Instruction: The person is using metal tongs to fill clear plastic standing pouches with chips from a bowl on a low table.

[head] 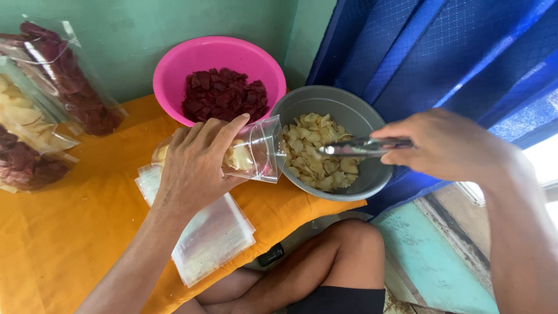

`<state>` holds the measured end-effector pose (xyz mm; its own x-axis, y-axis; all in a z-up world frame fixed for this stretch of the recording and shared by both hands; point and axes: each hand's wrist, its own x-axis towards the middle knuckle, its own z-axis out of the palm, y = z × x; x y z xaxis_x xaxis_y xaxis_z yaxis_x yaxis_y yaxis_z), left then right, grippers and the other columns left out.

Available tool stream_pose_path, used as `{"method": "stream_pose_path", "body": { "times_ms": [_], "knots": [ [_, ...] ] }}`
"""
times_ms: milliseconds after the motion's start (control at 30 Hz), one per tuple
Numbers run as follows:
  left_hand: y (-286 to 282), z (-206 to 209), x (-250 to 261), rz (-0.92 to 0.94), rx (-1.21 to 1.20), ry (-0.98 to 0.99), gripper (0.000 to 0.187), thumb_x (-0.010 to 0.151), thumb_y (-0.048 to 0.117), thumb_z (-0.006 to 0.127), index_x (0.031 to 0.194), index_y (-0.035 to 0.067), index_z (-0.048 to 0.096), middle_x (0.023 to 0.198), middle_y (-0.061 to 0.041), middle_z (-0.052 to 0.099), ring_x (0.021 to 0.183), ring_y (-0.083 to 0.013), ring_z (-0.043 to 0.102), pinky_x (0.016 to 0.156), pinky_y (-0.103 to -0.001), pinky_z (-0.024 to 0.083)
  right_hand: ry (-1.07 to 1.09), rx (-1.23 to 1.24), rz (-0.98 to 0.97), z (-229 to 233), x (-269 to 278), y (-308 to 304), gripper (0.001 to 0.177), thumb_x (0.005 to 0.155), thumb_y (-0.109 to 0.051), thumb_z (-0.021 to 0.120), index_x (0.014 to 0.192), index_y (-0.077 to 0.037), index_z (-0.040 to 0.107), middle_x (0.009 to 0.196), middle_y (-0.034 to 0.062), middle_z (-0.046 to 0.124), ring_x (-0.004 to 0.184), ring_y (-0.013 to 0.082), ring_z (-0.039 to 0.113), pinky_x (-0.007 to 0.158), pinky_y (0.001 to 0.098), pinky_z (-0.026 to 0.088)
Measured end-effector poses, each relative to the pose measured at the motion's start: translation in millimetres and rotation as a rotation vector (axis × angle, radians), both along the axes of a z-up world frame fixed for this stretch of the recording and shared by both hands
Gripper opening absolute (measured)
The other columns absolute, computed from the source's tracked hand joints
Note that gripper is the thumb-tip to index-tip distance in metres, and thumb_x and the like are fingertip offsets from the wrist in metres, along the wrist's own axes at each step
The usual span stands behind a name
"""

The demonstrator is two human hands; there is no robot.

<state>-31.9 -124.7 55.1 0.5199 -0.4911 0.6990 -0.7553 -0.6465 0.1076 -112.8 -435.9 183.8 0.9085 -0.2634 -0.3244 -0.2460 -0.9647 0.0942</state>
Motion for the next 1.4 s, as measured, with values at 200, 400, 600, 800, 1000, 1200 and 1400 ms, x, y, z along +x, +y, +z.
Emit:
{"method": "stream_pose_path", "body": {
  "times_ms": [200,400,600,800,1000,1200,1400],
  "knots": [
    [4.5,-2.3,1.8,0.006,-0.042,0.095,0.094,0.054,0.024,0.091,0.14,0.013,0.055,0.107,-0.004,0.066,0.092,-0.0225,0.065,0.086,-0.041,0.05,-0.478,0.271,0.353,1.9,-5.3,16.8,0.041,0.073,-0.02,0.08,0.114,-0.02,0.08,0.104,0.0081,0.081,0.037,0.0188,0.057,0.035,0.03,0.042],
    [14.3,-0.6,2.3,0.075,-0.006,0.167,0.094,0.059,0.028,0.089,0.144,0.015,0.053,0.102,-0.003,0.065,0.092,-0.0219,0.065,0.083,-0.039,0.05,-0.632,0.21,0.507,10.5,-14.4,39.6,0.039,0.076,-0.01,0.077,0.115,-0.011,0.078,0.109,0.0024,0.079,0.064,0.0183,0.066,0.06,0.0338,0.055],
    [16.6,10.4,-1.7,0.022,0.045,0.298,0.088,0.06,0.032,0.085,0.142,0.018,0.056,0.105,-0.003,0.071,0.089,-0.0269,0.069,0.082,-0.042,0.055,-0.93,-0.129,0.964,-12.5,-3.6,40.5,0.022,0.093,-0.009,0.078,0.114,-0.013,0.081,0.11,-0.007,0.079,0.074,0.0107,0.054,0.07,0.0288,0.041],
    [3.4,14.9,-7.4,-0.03,0.084,0.331,0.08,0.063,0.034,0.087,0.137,0.021,0.059,0.102,-0.001,0.071,0.089,-0.0244,0.07,0.084,-0.042,0.053,-0.979,-0.368,0.958,-34.7,7.3,52.1,0.025,0.094,-0.022,0.074,0.117,-0.028,0.078,0.116,-0.0096,0.079,0.085,0.0119,0.059,0.08,0.0337,0.042],
    [7.9,-1.2,4.0,0.025,0.128,0.333,0.082,0.067,0.039,0.084,0.142,0.024,0.055,0.109,0.0,0.072,0.095,-0.0235,0.07,0.09,-0.045,0.053,-0.9,-0.248,0.954,-40.5,10.9,36.7,0.032,0.096,-0.015,0.069,0.128,-0.017,0.073,0.124,-0.0054,0.077,0.082,0.0097,0.059,0.065,0.0267,0.039],
    [20.2,0.3,6.9,0.063,0.076,0.28,0.076,0.068,0.038,0.084,0.137,0.018,0.059,0.099,-0.003,0.071,0.082,-0.0261,0.069,0.082,-0.044,0.054,-0.424,-0.292,0.461,-31.6,2.1,-5.2,0.054,0.091,-0.031,0.063,0.144,-0.021,0.058,0.127,-0.0072,0.069,0.099,0.0196,0.068,0.092,0.0457,0.051],
    [18.5,0.3,0.3,0.048,0.072,0.255,0.073,0.068,0.037,0.084,0.134,0.017,0.06,0.106,-0.003,0.072,0.083,-0.0278,0.069,0.08,-0.043,0.054,0.024,-0.097,0.009,-23.4,-2.3,5.9,0.051,0.089,-0.031,0.07,0.139,-0.028,0.06,0.124,0.0009,0.074,0.108,0.024,0.075,0.097,0.0432,0.058]
  ]
}}
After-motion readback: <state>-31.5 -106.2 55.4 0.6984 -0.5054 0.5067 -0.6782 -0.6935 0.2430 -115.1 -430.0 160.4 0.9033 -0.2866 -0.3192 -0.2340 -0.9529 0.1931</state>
